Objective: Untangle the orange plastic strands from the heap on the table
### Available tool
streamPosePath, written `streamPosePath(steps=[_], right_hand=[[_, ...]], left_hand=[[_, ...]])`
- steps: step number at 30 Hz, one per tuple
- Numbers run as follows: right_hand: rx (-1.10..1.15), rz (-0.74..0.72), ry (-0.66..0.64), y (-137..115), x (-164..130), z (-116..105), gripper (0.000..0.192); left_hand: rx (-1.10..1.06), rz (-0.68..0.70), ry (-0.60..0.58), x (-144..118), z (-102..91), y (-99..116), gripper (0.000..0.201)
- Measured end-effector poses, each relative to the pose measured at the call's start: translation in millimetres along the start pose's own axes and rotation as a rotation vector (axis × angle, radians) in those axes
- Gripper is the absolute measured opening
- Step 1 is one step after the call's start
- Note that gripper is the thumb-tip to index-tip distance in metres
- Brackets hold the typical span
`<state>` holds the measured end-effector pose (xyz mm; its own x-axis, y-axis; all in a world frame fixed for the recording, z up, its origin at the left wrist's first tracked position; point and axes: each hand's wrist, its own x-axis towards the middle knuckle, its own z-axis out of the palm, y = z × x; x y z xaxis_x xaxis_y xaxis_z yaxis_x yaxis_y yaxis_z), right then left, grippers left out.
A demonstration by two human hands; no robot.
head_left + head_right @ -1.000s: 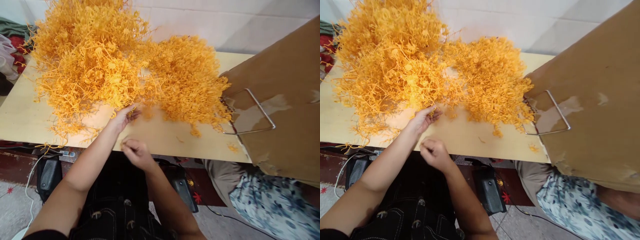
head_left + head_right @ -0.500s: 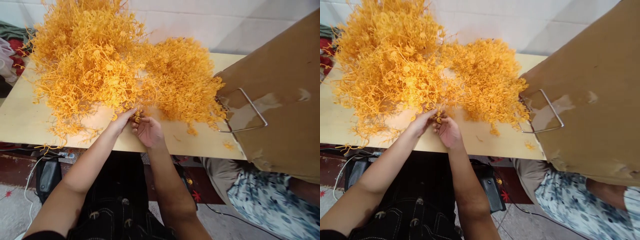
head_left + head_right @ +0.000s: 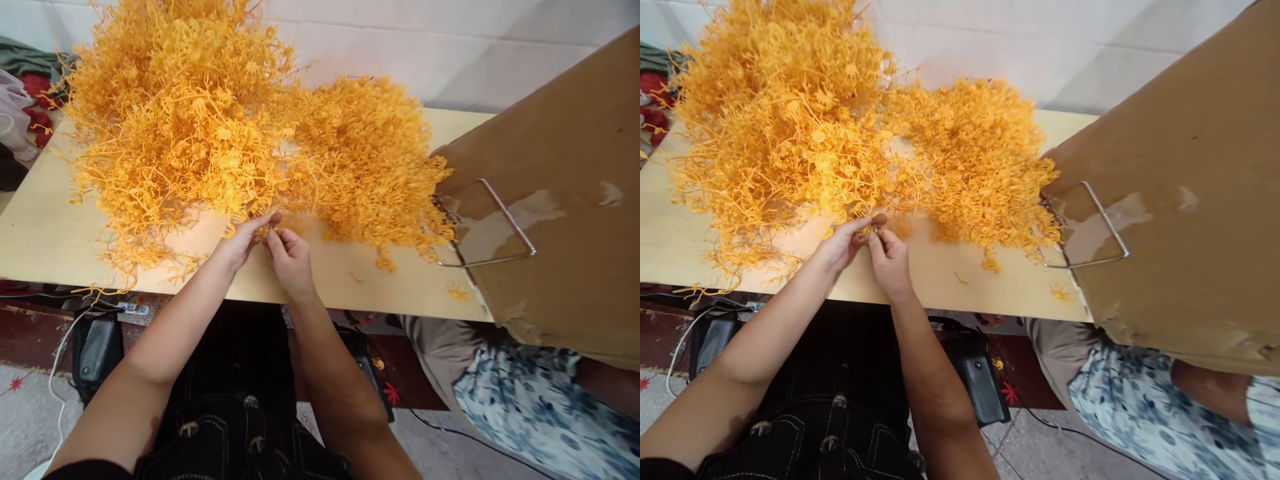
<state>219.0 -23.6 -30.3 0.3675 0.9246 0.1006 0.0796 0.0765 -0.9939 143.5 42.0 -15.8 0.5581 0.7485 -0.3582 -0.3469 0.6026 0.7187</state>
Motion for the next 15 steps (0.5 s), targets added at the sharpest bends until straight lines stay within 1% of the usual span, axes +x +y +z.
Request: streamPosePath(steps=[2, 3, 5, 7, 8, 9, 10, 12, 15], right_hand=[[-0.078, -0.077, -0.004, -2, -8, 1, 0.028], [-0.099, -0.098, -0.039, -5, -13, 3, 0.026], [-0.152, -0.128, -0.214, -9, -26, 8, 0.022], [-0.189, -0.144, -0.372, -13, -38, 13, 0.020], [-0.184, -0.137, -0.406, -14, -43, 13, 0.020], [-0.159, -0.113, -0.409, -15, -46, 13, 0.018], [-0.118, -0.070, -0.387, -15, -47, 9, 0.016], [-0.030, 0.055, -0.275, -13, -43, -5, 0.012], [0.056, 0.259, 0.000, -8, -26, -37, 0.011]], left_hand=[[-0.027, -0.061, 0.029, 3, -1.8, 2, 0.013], [-0.050, -0.076, 0.061, 4, -2.7, 3, 0.014], [-0.108, -0.061, 0.126, 7, -4.5, 5, 0.016], [-0.146, -0.019, 0.127, 9, -5.8, 5, 0.015], [-0.154, -0.002, 0.106, 9, -6.2, 5, 0.012], [-0.158, 0.009, 0.082, 9, -6.2, 5, 0.009], [-0.161, 0.013, 0.065, 8, -6.1, 5, 0.006], [-0.163, 0.003, 0.046, 7, -5.3, 6, 0.005], [-0.160, -0.021, 0.032, 5, -4.2, 6, 0.006]])
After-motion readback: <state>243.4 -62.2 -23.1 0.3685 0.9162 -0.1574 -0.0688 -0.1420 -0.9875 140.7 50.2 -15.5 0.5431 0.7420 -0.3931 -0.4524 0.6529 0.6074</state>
